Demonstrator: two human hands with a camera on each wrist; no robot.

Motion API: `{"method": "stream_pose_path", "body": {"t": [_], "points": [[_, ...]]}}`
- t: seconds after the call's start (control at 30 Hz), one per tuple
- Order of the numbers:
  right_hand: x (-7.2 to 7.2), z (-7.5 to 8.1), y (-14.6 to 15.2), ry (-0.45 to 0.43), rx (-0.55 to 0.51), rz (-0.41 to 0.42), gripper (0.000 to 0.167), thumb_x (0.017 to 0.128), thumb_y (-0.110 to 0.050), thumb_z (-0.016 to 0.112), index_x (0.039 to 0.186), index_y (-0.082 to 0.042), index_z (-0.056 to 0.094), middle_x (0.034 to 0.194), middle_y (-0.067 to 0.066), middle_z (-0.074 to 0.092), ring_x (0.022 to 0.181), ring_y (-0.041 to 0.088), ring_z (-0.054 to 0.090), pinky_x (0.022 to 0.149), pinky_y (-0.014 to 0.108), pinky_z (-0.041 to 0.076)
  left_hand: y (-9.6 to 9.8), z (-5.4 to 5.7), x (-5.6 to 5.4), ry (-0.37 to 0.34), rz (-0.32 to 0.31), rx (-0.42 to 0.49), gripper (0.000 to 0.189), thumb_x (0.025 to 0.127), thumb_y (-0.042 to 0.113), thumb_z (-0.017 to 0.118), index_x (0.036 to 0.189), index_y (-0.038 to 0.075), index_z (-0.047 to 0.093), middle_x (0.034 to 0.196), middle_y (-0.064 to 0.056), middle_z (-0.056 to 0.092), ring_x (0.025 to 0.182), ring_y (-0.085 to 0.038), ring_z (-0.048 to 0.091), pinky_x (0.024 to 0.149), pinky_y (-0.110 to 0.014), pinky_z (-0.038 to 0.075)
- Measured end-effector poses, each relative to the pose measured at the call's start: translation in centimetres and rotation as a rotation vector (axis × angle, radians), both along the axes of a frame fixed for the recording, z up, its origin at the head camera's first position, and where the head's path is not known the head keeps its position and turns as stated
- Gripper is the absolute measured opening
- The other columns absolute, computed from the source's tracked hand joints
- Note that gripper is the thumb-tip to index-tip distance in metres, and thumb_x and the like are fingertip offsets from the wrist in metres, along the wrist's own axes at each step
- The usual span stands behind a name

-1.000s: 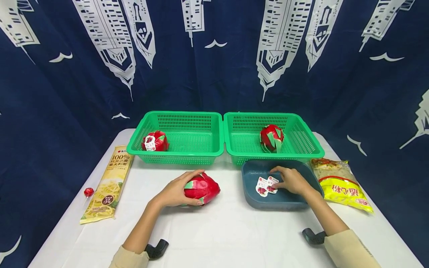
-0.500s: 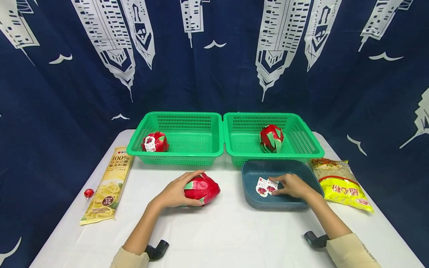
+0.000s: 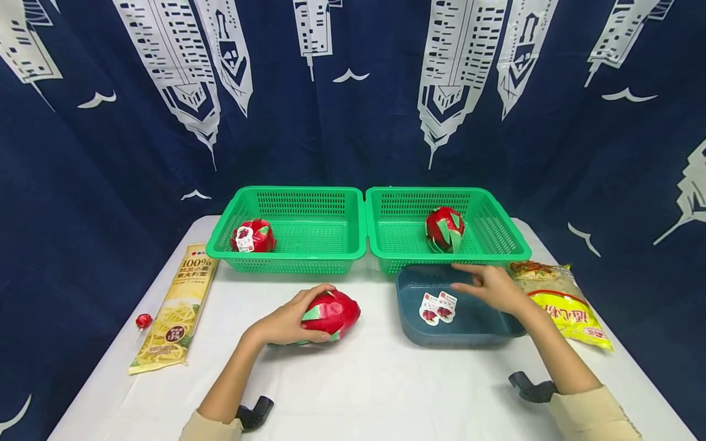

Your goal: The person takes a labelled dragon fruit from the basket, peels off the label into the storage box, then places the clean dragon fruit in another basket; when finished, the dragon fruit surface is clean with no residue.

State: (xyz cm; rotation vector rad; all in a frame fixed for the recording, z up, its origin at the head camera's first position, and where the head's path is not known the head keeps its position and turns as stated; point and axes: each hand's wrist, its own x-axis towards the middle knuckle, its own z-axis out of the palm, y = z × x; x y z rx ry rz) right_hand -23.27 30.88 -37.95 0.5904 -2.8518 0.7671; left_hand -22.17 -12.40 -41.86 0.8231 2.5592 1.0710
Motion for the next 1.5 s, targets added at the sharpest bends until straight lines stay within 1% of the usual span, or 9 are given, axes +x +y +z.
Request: {"method": "stream_pose_path", "body": {"t": [0.17,0.27,0.47,0.6,0.77,0.97,1.17,1.37,1.5], "points": [[-1.2,3.7,1.2,0.324,-0.04,-0.089,0.05,0.078,-0.018,0.075,0.123,-0.007,0.058,0.07,0.001,0.056,0.057,0.015,0.048,0.051,0.029,0.039,-0.9,0.8,-0.2,-0.184,-0.12,0.101,0.086,0.073,0.03,0.077,0.139,0.043,0.024,0.132,0.001,0.036,0.123,-0.023,0.035,0.084,-0.035,0.048],[-2.4,4.4,2.6,0.368,-0.068,-0.17,0.064,0.078,-0.02,0.074,0.135,-0.007,0.046,0.096,0.013,0.057,0.081,0.029,0.051,0.069,0.041,0.042,-1.6,0.8,-0.3,-0.284,-0.153,0.146,0.084,0.073,0.023,0.076,0.138,0.042,0.026,0.135,0.001,0.034,0.123,-0.025,0.034,0.086,-0.037,0.046],[-4.3,3.2,6.1,0.134,-0.101,-0.275,0.097,0.082,-0.039,0.068,0.149,-0.016,0.001,0.144,0.028,0.018,0.129,0.048,0.016,0.092,0.07,0.019,-2.1,0.8,0.0,-0.471,-0.126,0.249,0.084,0.075,0.012,0.077,0.138,0.039,0.029,0.131,-0.013,0.032,0.092,-0.031,0.058,0.073,-0.041,0.051],[-4.8,1.7,7.8,-0.017,-0.082,-0.307,0.101,0.084,-0.045,0.063,0.147,-0.018,-0.01,0.146,0.031,-0.001,0.13,0.054,0.001,0.089,0.075,0.013,-1.6,1.4,0.5,-0.544,-0.069,0.297,0.084,0.074,0.011,0.078,0.137,0.039,0.03,0.124,-0.019,0.033,0.079,-0.032,0.063,0.063,-0.044,0.054],[-5.0,0.3,8.7,-0.144,-0.077,-0.364,0.106,0.084,-0.051,0.059,0.144,-0.005,-0.015,0.143,0.038,-0.004,0.127,0.058,0.003,0.092,0.073,0.015,-1.0,3.6,0.7,-0.557,-0.069,0.318,0.083,0.073,0.011,0.078,0.138,0.036,0.032,0.125,-0.02,0.034,0.079,-0.033,0.063,0.065,-0.045,0.054],[-5.0,0.2,9.1,-0.247,-0.139,-0.364,0.106,0.086,-0.052,0.056,0.14,0.003,-0.017,0.14,0.041,-0.008,0.124,0.06,0.009,0.094,0.07,0.017,1.3,8.5,-0.7,-0.456,-0.101,0.411,0.085,0.074,0.007,0.076,0.138,0.039,0.03,0.134,-0.015,0.031,0.097,-0.035,0.06,0.074,-0.045,0.052],[-5.0,0.1,9.0,-0.222,-0.192,-0.358,0.106,0.085,-0.048,0.06,0.141,0.005,-0.013,0.14,0.041,-0.006,0.126,0.058,0.011,0.097,0.067,0.016,7.2,13.3,-3.1,-0.21,-0.043,0.61,0.081,0.077,0.004,0.072,0.141,0.032,0.029,0.136,-0.011,0.032,0.103,-0.035,0.055,0.076,-0.042,0.052],[-4.9,-0.4,8.7,-0.223,-0.214,-0.369,0.106,0.085,-0.047,0.06,0.141,0.005,-0.013,0.14,0.041,-0.006,0.127,0.057,0.008,0.098,0.067,0.014,15.0,11.7,-9.8,-0.005,0.096,0.894,0.082,0.076,0.006,0.075,0.14,0.034,0.03,0.132,-0.006,0.037,0.097,-0.029,0.057,0.068,-0.038,0.054],[-4.8,-0.5,8.8,-0.216,-0.217,-0.375,0.106,0.085,-0.048,0.06,0.141,0.004,-0.013,0.141,0.04,-0.006,0.127,0.057,0.008,0.099,0.066,0.014,19.2,10.0,-13.6,0.125,0.182,0.939,0.083,0.076,0.008,0.076,0.141,0.03,0.029,0.136,-0.003,0.036,0.113,-0.022,0.046,0.07,-0.038,0.054]]}}
